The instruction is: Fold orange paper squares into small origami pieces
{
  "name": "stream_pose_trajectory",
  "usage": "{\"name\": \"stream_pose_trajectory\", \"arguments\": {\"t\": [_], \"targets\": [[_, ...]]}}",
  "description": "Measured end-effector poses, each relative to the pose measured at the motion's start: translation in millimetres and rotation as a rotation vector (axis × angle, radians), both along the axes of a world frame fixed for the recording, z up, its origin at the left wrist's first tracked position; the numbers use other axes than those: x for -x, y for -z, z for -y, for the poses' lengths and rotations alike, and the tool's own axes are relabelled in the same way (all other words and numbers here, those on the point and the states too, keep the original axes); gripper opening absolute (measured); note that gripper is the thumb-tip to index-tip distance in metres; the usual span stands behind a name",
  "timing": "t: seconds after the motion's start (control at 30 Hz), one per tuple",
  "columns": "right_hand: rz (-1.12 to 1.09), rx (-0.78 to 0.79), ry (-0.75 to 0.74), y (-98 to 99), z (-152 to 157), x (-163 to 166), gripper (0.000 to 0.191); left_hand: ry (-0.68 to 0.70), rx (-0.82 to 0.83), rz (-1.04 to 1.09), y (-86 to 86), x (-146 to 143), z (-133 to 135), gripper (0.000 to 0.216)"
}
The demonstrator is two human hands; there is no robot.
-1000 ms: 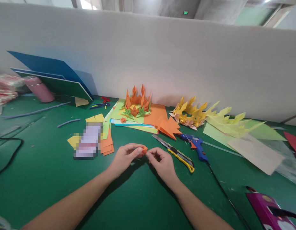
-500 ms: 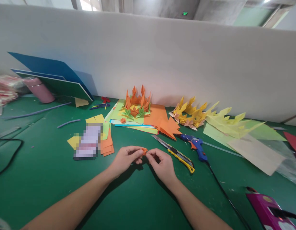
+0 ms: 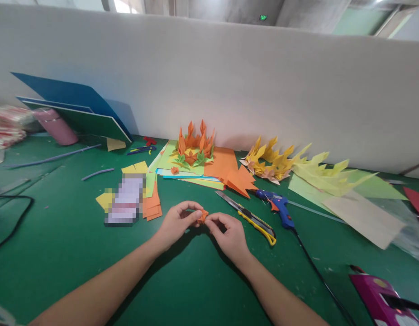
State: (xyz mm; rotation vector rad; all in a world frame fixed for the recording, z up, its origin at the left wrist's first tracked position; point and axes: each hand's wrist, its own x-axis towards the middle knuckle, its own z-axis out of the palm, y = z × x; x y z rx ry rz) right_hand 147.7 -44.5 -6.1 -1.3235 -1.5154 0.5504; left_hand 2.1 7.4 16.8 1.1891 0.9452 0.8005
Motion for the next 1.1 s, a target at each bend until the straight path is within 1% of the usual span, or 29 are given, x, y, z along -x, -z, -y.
{"name": "stream_pose_trajectory", "arguments": {"t": [0.17, 0.23, 0.4, 0.53, 0.63, 0.7, 0.8, 0.9, 0.97, 1.1], "targets": [[-0.039, 0.048, 0.039, 0.2, -1.8, -3.0, 0.018, 0.087, -0.023, -0.075, 0.9, 1.4, -1.0, 0.036], [-0.079, 0.087, 0.033, 0.2, -2.9, -3.7, 0.018, 0.088, -0.05, -0.088, 2.2, 1.5, -0.8, 0.036], [-0.255, 0.238, -0.057, 2.2, -6.0, -4.9, 0.019, 0.042, -0.222, -0.129, 6.8, 1.0, 1.4, 0.03], [-0.274, 0.253, -0.067, 2.9, -7.2, -4.7, 0.018, 0.031, -0.35, -0.166, 8.8, 1.7, 3.9, 0.029], [-0.197, 0.199, -0.031, 2.2, -5.9, -2.7, 0.014, 0.041, -0.373, -0.198, 9.2, 2.1, 4.4, 0.026], [-0.116, 0.145, -0.001, 1.9, -4.3, -1.1, 0.013, 0.035, -0.351, -0.222, 9.3, 2.1, 3.8, 0.026], [-0.008, 0.083, 0.015, 2.1, -2.3, 0.1, 0.012, 0.029, -0.258, -0.23, 9.2, 1.2, 2.0, 0.027], [0.098, 0.029, 0.019, 2.6, -1.3, -0.2, 0.014, 0.045, -0.139, -0.183, 7.9, -0.2, 0.1, 0.029], [0.208, -0.05, 0.028, 2.5, -0.6, -1.0, 0.016, 0.063, -0.059, -0.142, 6.6, -1.0, -0.7, 0.03], [0.454, -0.296, 0.013, 0.2, 2.5, -3.8, 0.02, 0.146, 0.067, -0.085, 5.1, -0.8, -0.8, 0.034]]}}
